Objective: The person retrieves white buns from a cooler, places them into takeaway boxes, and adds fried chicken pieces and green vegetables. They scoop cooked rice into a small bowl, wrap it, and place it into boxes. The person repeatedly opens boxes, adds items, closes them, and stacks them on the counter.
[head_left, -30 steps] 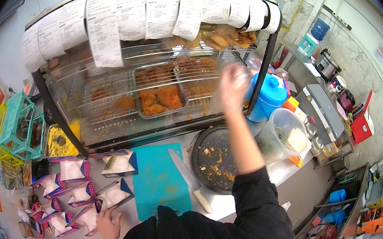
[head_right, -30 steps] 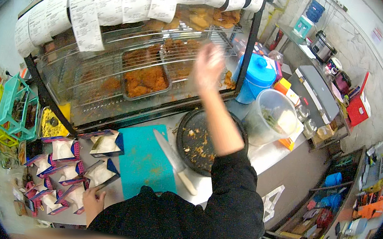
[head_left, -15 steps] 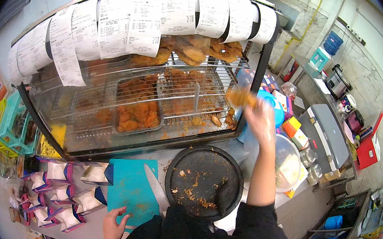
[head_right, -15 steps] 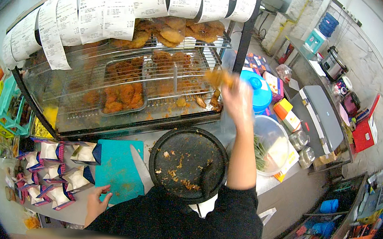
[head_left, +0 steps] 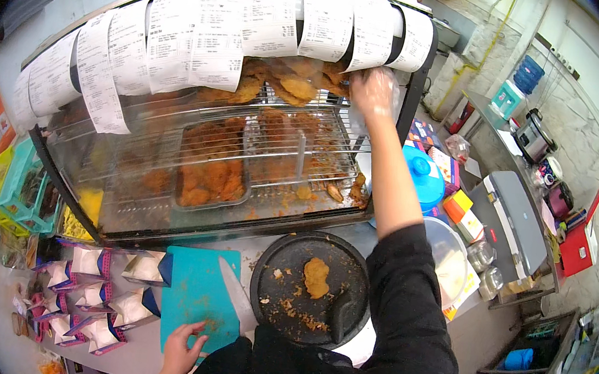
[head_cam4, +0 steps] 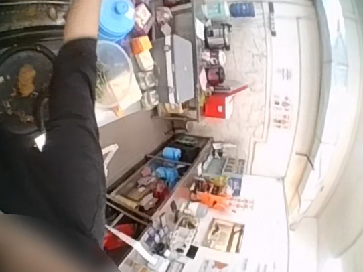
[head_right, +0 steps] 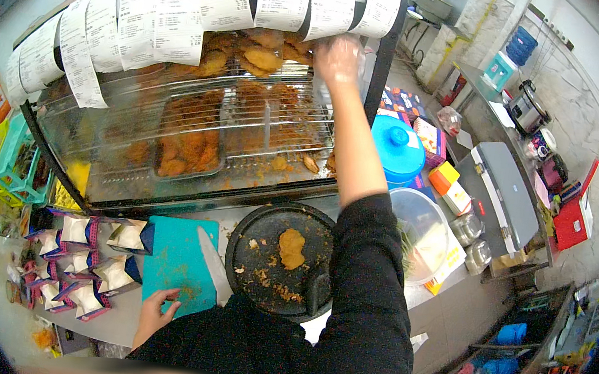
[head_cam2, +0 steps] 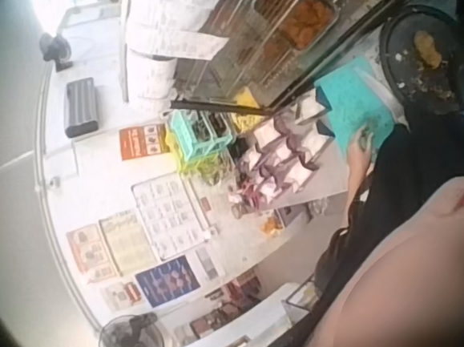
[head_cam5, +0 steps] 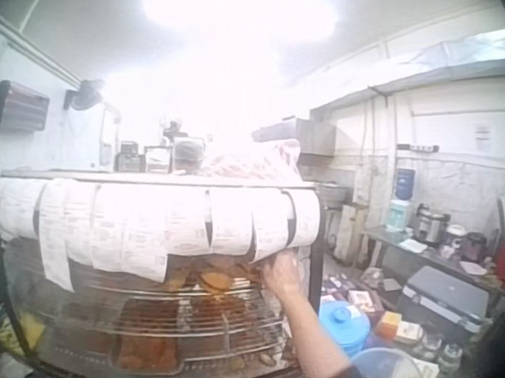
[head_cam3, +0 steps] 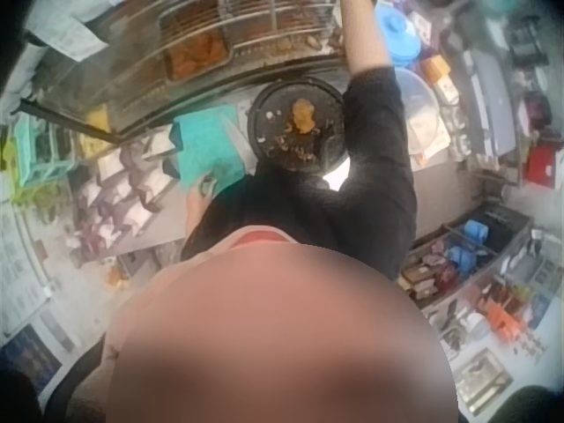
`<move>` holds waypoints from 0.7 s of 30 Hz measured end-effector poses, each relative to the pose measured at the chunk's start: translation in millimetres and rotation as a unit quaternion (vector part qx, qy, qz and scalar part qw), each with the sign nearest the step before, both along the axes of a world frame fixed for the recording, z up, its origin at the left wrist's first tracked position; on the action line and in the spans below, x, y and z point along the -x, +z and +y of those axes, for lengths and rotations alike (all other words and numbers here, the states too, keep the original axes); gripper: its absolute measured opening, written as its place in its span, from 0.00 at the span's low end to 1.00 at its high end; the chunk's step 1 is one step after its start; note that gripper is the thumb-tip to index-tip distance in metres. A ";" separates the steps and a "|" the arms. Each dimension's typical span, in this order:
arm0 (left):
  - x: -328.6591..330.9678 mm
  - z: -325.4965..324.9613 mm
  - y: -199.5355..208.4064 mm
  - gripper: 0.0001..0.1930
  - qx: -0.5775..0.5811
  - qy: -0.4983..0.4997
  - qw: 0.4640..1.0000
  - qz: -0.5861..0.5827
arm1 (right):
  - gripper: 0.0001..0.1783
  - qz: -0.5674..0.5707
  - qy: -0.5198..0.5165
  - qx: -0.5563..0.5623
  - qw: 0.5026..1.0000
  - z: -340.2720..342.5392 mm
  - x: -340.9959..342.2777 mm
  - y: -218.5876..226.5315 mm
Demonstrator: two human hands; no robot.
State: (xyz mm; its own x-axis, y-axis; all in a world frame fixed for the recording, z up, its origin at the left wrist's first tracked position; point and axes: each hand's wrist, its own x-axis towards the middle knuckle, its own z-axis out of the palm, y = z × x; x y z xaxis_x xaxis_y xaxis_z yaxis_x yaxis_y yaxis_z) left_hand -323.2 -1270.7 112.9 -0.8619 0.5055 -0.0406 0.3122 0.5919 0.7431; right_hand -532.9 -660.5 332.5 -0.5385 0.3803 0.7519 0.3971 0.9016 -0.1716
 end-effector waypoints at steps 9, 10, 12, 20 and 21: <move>-16.0 -9.6 -5.0 0.16 -0.106 0.006 0.990 -0.092 | 0.19 0.218 0.117 -0.085 0.965 -29.1 -47.6 -29.9; -18.5 -11.8 -6.0 0.16 -0.116 0.006 0.985 -0.124 | 0.20 0.253 0.165 -0.104 0.948 -51.3 -69.8 -43.8; -23.7 -17.2 -8.2 0.17 -0.127 -0.006 0.978 -0.168 | 0.22 0.255 0.210 -0.097 0.939 -108.9 -117.4 -88.6; 4.3 -53.3 -18.4 0.16 -0.111 -0.114 0.975 -0.153 | 0.32 -0.175 0.353 -0.123 0.911 -415.3 -187.9 -316.3; 12.7 -60.3 -19.1 0.16 -0.099 -0.123 0.976 -0.149 | 0.34 -0.272 0.398 -0.023 0.876 -433.4 -193.3 -324.6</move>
State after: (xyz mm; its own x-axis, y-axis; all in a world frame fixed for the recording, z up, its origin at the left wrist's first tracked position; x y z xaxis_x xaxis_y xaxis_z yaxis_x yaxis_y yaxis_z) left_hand -335.9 -1331.0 93.7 -0.6781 0.7192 -0.1518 0.1790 0.3618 0.9149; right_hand -339.6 -1093.9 7.8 -0.9023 -0.3024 0.3072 -0.3488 0.9310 -0.1079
